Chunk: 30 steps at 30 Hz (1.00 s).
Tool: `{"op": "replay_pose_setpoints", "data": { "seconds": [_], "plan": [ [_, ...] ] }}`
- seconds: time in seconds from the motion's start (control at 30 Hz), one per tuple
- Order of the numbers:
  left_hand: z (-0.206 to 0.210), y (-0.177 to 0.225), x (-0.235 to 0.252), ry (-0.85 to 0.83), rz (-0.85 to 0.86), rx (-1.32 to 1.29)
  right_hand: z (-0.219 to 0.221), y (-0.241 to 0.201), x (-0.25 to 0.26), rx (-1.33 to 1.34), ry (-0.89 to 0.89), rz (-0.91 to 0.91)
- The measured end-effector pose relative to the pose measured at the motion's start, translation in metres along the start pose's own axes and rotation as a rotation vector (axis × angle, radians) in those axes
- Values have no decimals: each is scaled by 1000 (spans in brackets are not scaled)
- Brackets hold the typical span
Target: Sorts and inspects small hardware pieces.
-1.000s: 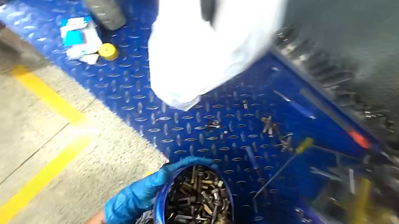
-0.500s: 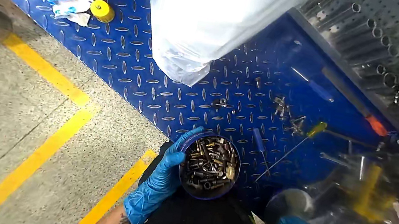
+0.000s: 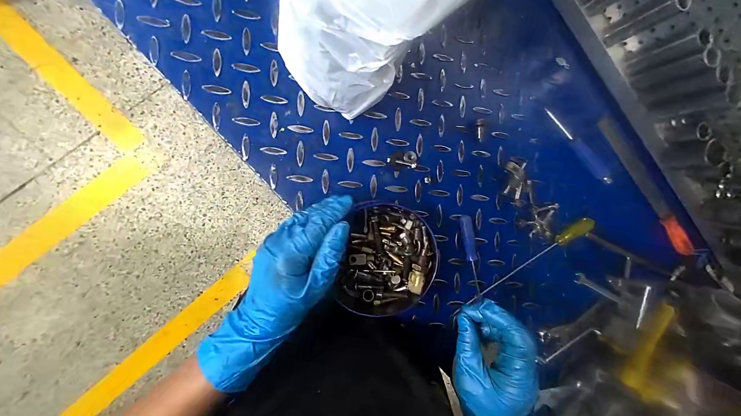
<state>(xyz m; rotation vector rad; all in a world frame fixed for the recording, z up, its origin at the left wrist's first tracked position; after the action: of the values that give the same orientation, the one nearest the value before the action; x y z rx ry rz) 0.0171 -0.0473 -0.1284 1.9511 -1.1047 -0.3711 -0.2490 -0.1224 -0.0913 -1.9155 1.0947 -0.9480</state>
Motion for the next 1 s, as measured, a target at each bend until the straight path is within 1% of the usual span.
{"op": "replay_pose_setpoints", "data": {
  "seconds": [0.1,0.17,0.23,0.33,0.5,0.7,0.8,0.9,0.97,1.0],
  "plan": [
    [-19,-8,1,64,-63,-174,10,-8,9,28,-45,-16],
    [-25,-17,-3,84,-114,-279,15,-11,16,37,-70,-27],
    [-25,-28,-15,74,-174,-355,20,-14,23,45,-94,-41],
    [-23,-43,-40,28,-322,-435,24,-21,31,28,-146,-54],
    [-20,-55,-65,27,-466,-451,34,-28,45,-12,-222,-81],
    [-17,-51,-60,42,-537,-501,53,-41,71,-59,-291,-193],
    [-15,-48,-58,18,-568,-472,66,-49,80,-76,-337,-249],
    [-11,-45,-59,-28,-580,-471,82,-55,82,-183,-410,-321],
    [-8,-43,-59,-56,-574,-470,94,-54,80,-313,-482,-366],
    [-7,-40,-58,-70,-575,-469,101,-51,79,-406,-548,-369]
  ]
}}
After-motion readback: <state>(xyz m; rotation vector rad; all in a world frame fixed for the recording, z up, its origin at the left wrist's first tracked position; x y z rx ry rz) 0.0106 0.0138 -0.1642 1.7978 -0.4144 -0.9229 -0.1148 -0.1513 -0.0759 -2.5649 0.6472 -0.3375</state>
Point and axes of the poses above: each hand's wrist, its own x-axis towards the middle knuckle, its own z-axis out of the palm, y = z × x, the point moved 5 cm from there along x, towards the middle knuckle, and after that the axes turned 14 degrees about x, right-handed, at the moved point
